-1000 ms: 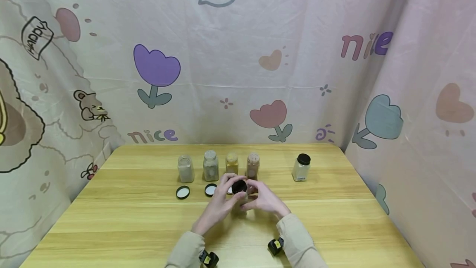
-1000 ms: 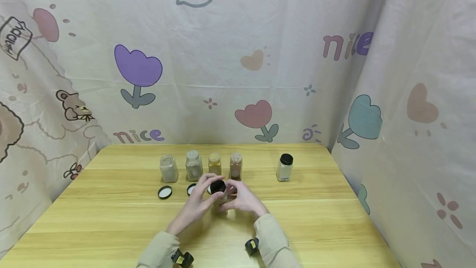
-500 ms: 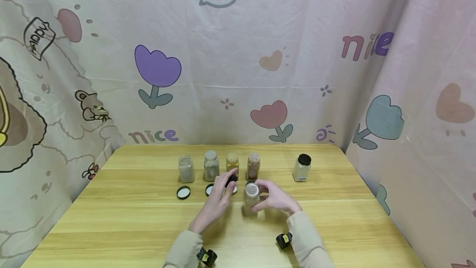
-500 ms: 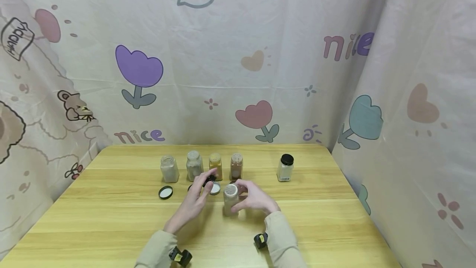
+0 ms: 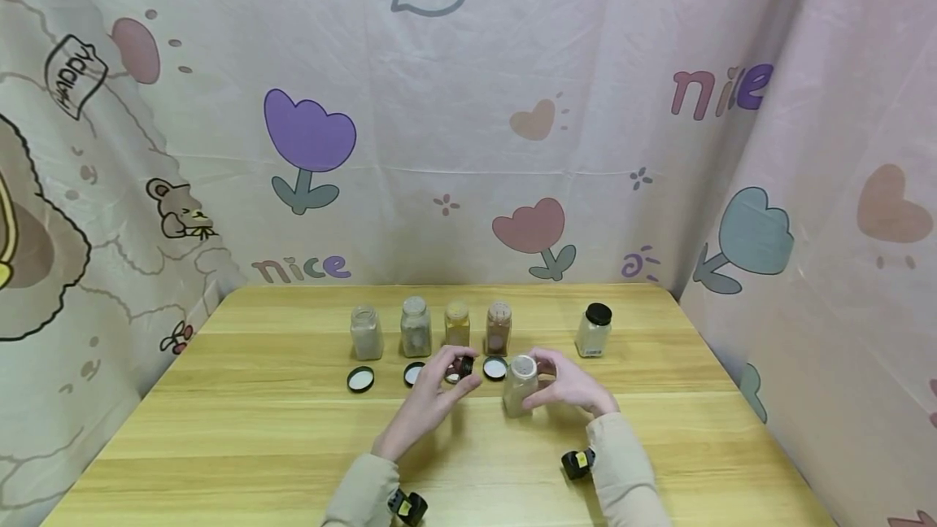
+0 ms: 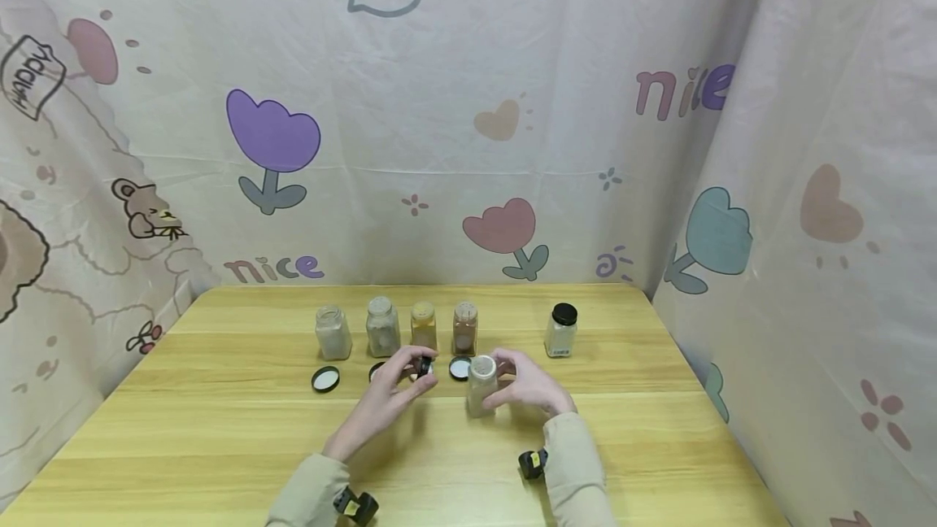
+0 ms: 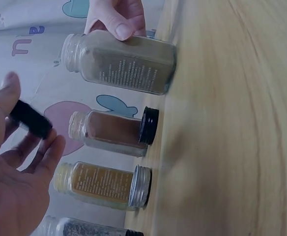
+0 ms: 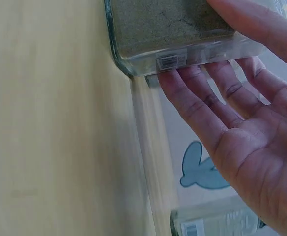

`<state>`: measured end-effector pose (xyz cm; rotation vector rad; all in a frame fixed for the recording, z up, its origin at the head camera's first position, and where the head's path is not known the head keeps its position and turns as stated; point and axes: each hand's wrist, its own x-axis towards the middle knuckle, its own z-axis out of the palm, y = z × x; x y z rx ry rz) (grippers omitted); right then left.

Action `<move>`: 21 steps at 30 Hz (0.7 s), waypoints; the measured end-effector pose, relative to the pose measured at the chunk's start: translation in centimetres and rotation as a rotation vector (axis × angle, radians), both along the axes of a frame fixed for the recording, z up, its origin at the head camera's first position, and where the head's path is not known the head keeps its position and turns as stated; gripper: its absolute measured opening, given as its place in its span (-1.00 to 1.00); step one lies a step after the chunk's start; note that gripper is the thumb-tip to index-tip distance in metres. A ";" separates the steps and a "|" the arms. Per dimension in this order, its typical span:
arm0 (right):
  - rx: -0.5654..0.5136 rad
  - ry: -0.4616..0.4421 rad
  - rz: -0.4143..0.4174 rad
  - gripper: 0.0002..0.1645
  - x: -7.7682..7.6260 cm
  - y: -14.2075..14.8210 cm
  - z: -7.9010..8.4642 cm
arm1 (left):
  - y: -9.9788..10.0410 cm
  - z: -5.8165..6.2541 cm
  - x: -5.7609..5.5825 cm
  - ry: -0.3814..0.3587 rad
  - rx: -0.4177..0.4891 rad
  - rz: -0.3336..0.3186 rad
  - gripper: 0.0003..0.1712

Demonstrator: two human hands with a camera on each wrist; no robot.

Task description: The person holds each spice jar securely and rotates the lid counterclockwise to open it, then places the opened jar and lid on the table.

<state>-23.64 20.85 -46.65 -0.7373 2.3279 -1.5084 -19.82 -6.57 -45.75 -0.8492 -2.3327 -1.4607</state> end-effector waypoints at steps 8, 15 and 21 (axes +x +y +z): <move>-0.005 0.030 -0.083 -0.25 -0.2 1.8 -0.1 | 0.4 0.1 0.3 -0.175 0.065 0.006 -0.43; 0.001 0.007 -0.198 -0.16 -0.2 2.5 -0.2 | 0.8 -0.2 0.6 -0.209 0.068 0.005 -0.36; -0.032 -0.037 -0.293 -0.08 -0.4 2.5 -0.1 | 1.7 -0.8 0.7 -0.197 0.000 0.016 -0.36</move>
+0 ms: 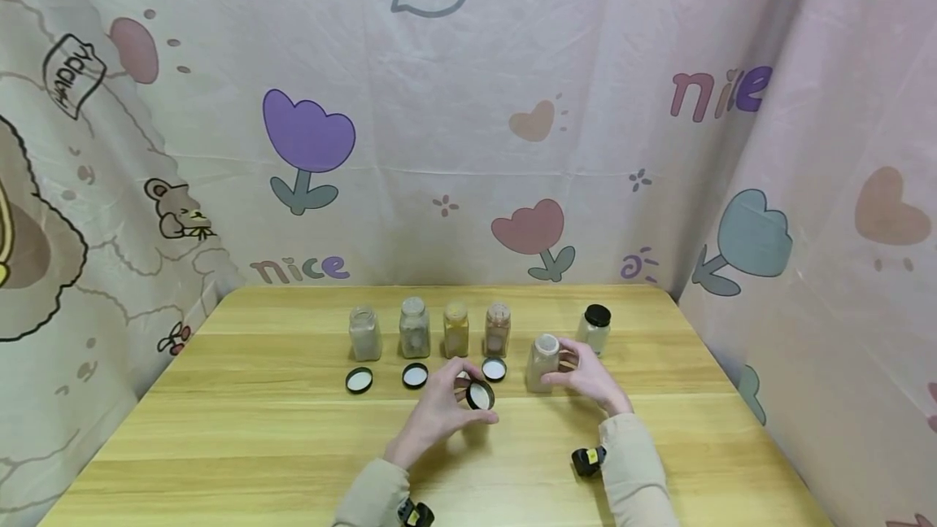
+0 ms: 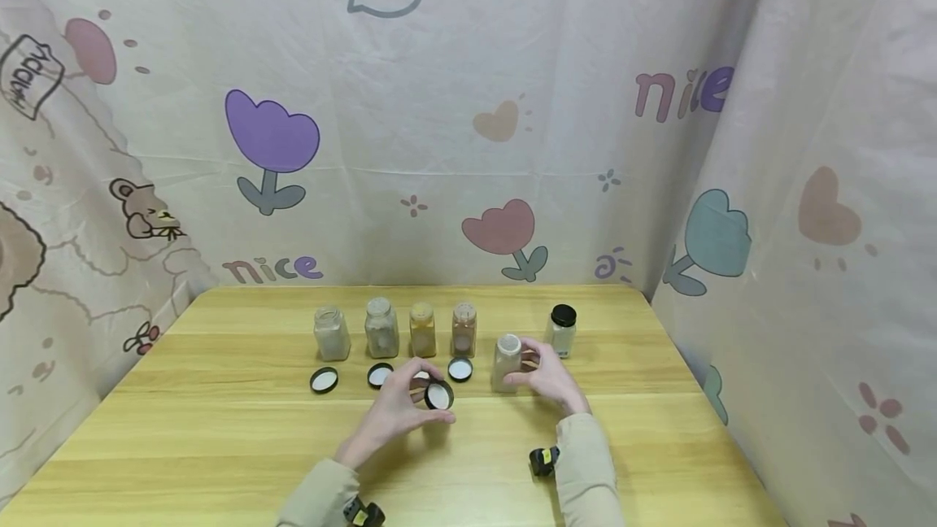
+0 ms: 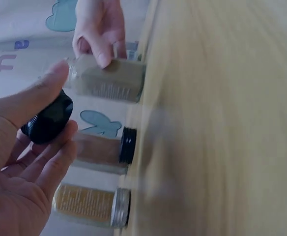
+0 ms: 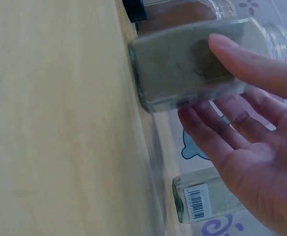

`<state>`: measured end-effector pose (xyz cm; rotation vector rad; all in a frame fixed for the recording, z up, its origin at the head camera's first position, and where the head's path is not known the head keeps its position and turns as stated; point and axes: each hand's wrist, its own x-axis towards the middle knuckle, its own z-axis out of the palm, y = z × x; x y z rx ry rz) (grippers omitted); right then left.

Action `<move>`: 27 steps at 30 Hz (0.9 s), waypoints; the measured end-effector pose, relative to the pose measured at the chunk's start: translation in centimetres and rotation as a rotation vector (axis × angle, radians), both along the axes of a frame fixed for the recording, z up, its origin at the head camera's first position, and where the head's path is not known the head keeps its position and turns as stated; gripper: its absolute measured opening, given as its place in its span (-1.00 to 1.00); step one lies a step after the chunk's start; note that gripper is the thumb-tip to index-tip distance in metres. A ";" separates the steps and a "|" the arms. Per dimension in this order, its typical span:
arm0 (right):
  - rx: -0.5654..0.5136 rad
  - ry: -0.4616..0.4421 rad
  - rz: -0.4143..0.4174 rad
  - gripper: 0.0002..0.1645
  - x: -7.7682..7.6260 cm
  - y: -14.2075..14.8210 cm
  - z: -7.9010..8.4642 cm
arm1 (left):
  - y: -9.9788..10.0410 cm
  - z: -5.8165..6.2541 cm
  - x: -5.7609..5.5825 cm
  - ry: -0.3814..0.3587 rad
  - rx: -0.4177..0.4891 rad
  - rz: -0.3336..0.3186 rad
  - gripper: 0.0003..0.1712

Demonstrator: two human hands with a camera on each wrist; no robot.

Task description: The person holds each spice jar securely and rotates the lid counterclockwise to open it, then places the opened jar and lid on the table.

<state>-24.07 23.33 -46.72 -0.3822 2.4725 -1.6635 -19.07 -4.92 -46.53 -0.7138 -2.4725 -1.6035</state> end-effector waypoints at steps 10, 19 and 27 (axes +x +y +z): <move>0.005 0.039 -0.082 -0.13 -1.6 -0.5 0.2 | 1.5 -0.3 -0.4 0.050 -0.120 0.004 -0.39; 0.034 0.021 -0.169 -0.09 -3.1 -1.1 0.4 | 3.2 -1.2 -1.5 0.160 -0.181 0.041 -0.43; 0.047 0.037 -0.196 -0.09 -4.1 -1.6 0.3 | 4.9 -1.3 -2.5 0.081 -0.213 0.037 -0.33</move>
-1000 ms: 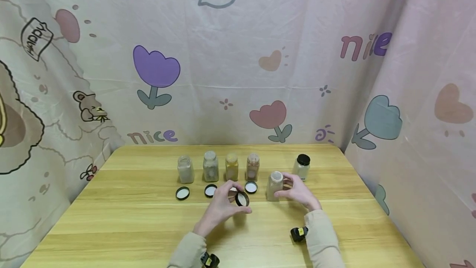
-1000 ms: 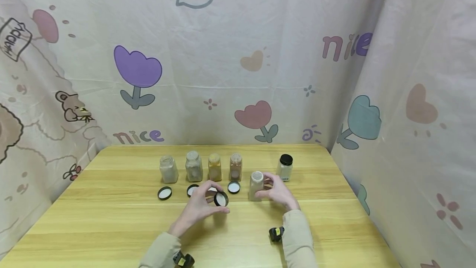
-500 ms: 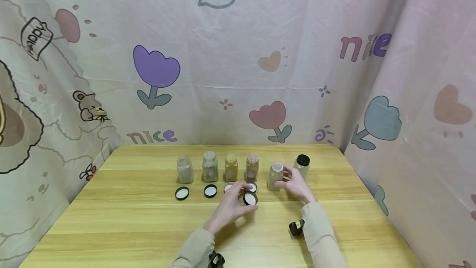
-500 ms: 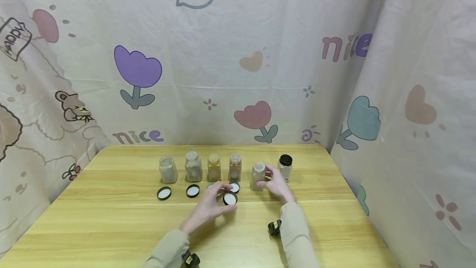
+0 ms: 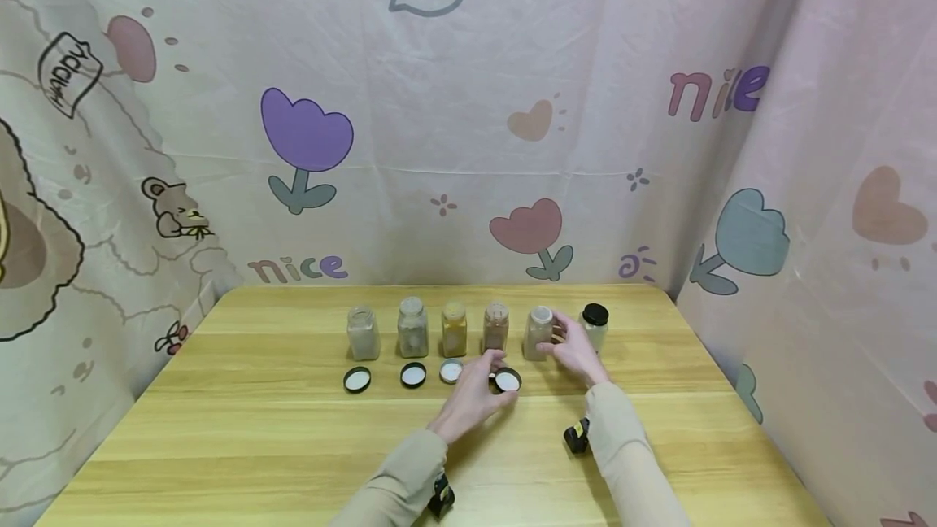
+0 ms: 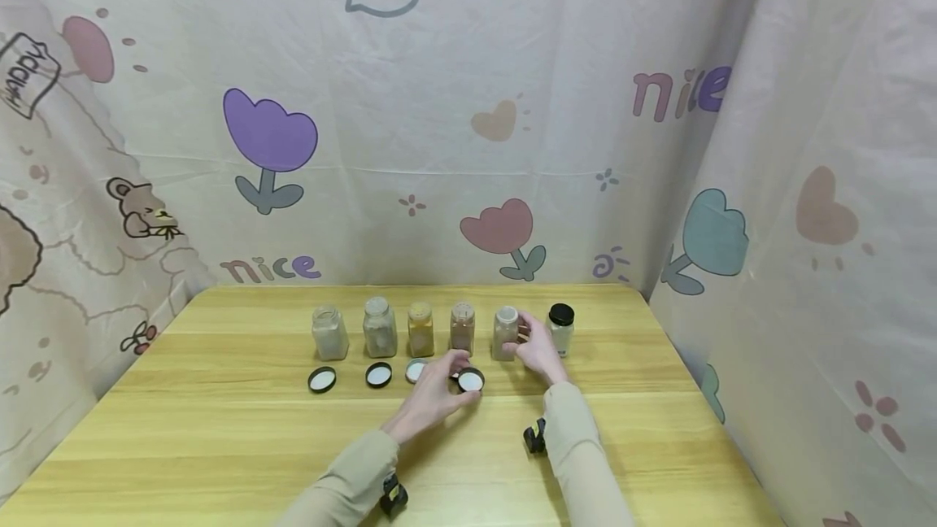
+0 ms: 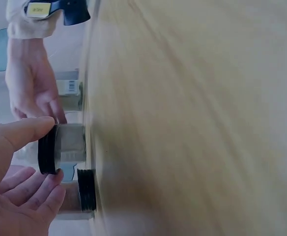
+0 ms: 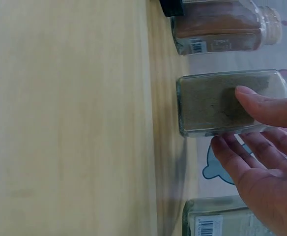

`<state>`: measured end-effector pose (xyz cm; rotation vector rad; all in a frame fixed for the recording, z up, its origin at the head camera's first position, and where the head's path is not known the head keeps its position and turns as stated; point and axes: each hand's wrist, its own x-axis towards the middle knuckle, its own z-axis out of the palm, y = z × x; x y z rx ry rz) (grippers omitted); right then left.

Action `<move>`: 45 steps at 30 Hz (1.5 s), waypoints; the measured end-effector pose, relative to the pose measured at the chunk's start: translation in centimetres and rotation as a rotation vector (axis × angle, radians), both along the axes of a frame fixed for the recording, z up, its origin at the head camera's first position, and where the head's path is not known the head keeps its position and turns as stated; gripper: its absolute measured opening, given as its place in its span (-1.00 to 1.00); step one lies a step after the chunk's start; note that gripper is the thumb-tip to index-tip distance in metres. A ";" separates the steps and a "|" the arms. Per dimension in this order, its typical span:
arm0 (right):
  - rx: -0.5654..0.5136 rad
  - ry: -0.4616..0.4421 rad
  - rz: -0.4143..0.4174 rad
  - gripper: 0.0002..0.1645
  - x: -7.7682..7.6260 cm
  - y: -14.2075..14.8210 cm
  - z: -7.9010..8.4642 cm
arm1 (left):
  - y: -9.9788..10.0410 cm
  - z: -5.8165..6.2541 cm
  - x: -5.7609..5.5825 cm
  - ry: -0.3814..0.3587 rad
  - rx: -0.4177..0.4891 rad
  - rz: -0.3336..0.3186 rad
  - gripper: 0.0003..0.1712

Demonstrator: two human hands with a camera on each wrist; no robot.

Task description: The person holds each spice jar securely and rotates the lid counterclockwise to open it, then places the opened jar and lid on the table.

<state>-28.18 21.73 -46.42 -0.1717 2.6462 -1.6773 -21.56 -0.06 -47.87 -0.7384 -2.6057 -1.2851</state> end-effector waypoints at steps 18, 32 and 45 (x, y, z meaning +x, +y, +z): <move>0.077 0.116 -0.092 -0.50 2.3 0.2 1.5 | 3.2 0.1 -1.9 0.013 -0.199 0.043 -0.41; -0.139 0.136 -0.137 -0.63 4.5 4.8 2.3 | 5.3 0.1 -2.6 -0.002 -0.237 0.062 -0.41; -0.371 0.290 -0.425 -0.66 4.1 5.7 2.1 | 3.4 0.7 -1.9 -0.075 -0.033 0.013 -0.45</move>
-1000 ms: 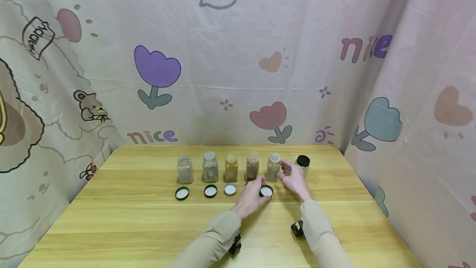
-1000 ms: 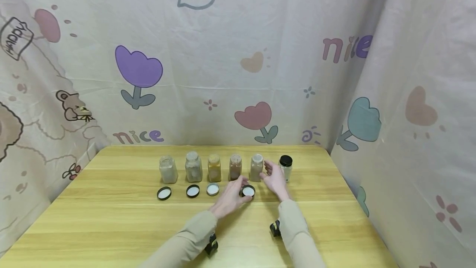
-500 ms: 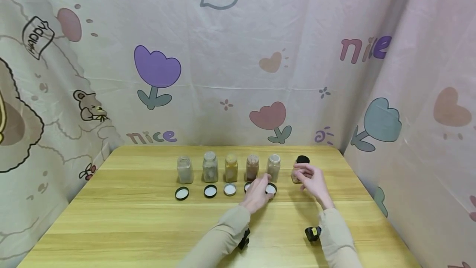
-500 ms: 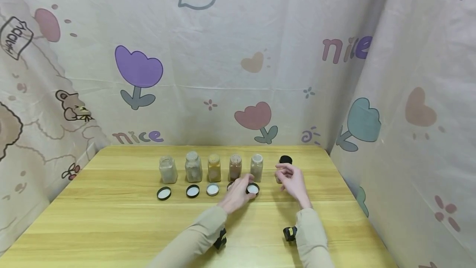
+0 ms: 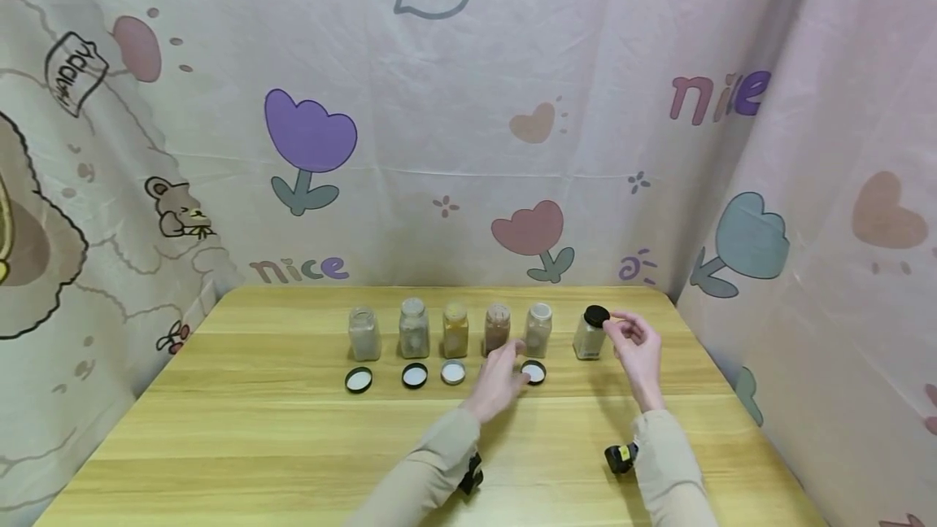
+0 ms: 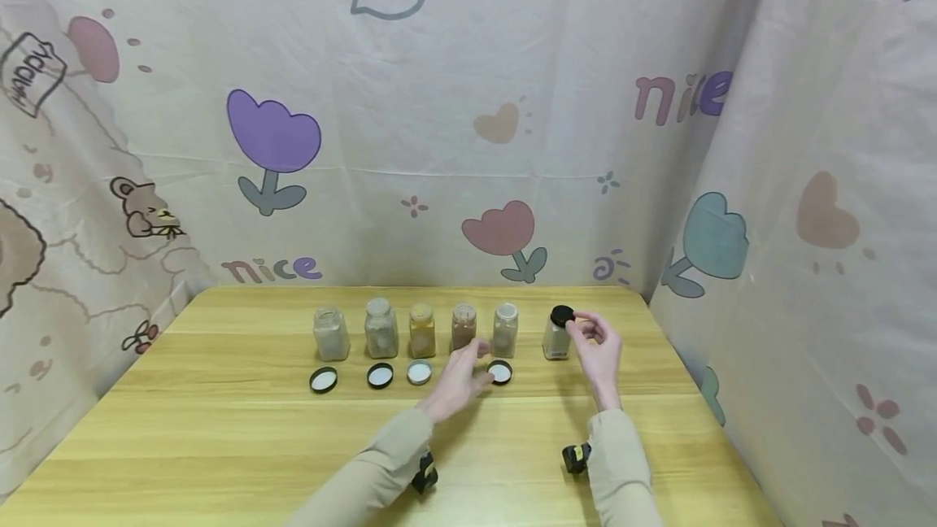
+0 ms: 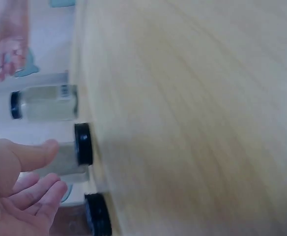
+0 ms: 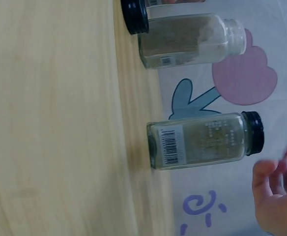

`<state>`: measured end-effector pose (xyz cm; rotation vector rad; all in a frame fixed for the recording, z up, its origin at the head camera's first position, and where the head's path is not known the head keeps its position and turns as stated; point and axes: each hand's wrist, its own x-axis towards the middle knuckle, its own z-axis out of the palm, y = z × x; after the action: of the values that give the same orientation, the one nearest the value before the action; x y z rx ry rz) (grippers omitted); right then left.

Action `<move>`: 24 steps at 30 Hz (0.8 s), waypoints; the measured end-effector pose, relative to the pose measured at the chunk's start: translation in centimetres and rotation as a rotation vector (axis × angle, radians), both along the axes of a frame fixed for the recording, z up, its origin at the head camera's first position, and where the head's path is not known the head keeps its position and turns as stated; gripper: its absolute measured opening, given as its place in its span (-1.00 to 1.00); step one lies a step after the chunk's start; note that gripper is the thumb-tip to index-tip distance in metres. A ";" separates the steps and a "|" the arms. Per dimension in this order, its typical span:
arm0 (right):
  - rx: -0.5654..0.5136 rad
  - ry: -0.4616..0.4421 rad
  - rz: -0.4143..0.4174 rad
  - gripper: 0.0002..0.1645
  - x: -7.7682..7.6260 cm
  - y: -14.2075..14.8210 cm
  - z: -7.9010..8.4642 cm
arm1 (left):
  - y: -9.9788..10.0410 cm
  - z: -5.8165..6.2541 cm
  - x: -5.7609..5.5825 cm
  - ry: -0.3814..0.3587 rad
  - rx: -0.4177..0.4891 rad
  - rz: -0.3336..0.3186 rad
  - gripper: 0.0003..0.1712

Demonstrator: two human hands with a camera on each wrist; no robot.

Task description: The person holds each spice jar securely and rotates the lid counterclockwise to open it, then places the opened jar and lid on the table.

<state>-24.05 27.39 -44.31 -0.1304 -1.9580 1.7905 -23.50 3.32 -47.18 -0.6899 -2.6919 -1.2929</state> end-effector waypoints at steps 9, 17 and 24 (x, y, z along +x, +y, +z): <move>0.073 -0.136 0.100 -0.18 -1.0 0.9 -0.6 | -4.7 0.8 1.2 -0.008 0.161 -0.058 -0.48; 0.120 -0.188 0.379 0.05 -2.1 1.7 -1.5 | -9.4 0.7 2.4 0.036 0.275 -0.056 -0.48; 0.139 -0.216 0.424 -0.03 -3.0 1.8 -2.0 | -11.3 0.5 2.9 -0.010 0.356 -0.034 -0.49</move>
<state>-27.01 29.23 -46.29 0.1564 -2.3982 1.9521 -20.59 -7.97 -46.68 -0.6851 -2.3690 -1.7245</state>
